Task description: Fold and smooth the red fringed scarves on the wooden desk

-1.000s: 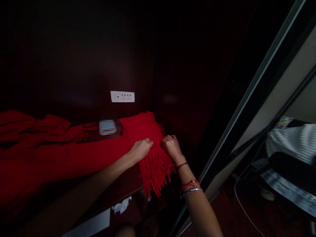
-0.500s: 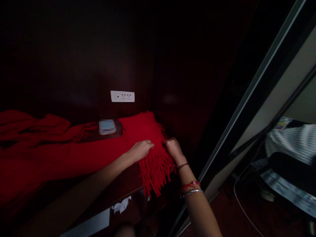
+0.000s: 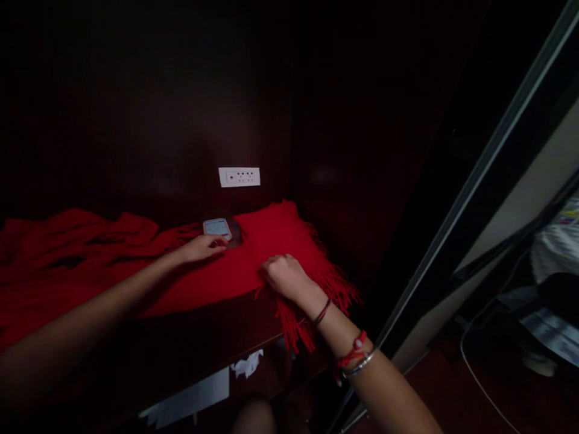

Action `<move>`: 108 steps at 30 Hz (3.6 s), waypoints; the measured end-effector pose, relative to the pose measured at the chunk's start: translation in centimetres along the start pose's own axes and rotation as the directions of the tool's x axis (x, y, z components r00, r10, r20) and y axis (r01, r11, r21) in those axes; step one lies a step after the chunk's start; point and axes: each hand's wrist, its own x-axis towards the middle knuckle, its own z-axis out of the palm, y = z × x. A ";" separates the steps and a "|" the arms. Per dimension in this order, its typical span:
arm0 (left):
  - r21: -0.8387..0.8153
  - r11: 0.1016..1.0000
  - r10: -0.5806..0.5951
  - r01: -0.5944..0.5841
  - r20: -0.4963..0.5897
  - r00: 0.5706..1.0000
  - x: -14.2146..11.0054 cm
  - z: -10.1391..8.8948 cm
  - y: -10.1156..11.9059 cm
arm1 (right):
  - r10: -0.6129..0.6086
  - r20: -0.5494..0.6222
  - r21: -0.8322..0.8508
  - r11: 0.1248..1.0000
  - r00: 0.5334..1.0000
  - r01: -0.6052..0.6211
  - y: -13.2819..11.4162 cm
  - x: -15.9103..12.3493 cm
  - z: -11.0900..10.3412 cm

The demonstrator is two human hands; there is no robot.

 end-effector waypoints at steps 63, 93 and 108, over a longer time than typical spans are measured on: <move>-0.787 0.614 -0.106 0.059 -0.008 0.994 9.2 -2.5 6.4 | 0.371 -0.322 0.631 0.770 0.871 -0.094 0.4 0.8 -0.4; -0.189 0.969 0.124 -0.156 -0.169 0.978 19.8 7.3 13.3 | 0.600 -0.118 0.178 0.797 0.792 -0.577 10.5 -2.8 4.6; -0.050 0.992 0.107 -0.118 -0.180 0.978 12.6 3.6 10.1 | 0.446 -0.142 0.130 0.894 0.884 -0.430 9.0 -2.6 1.5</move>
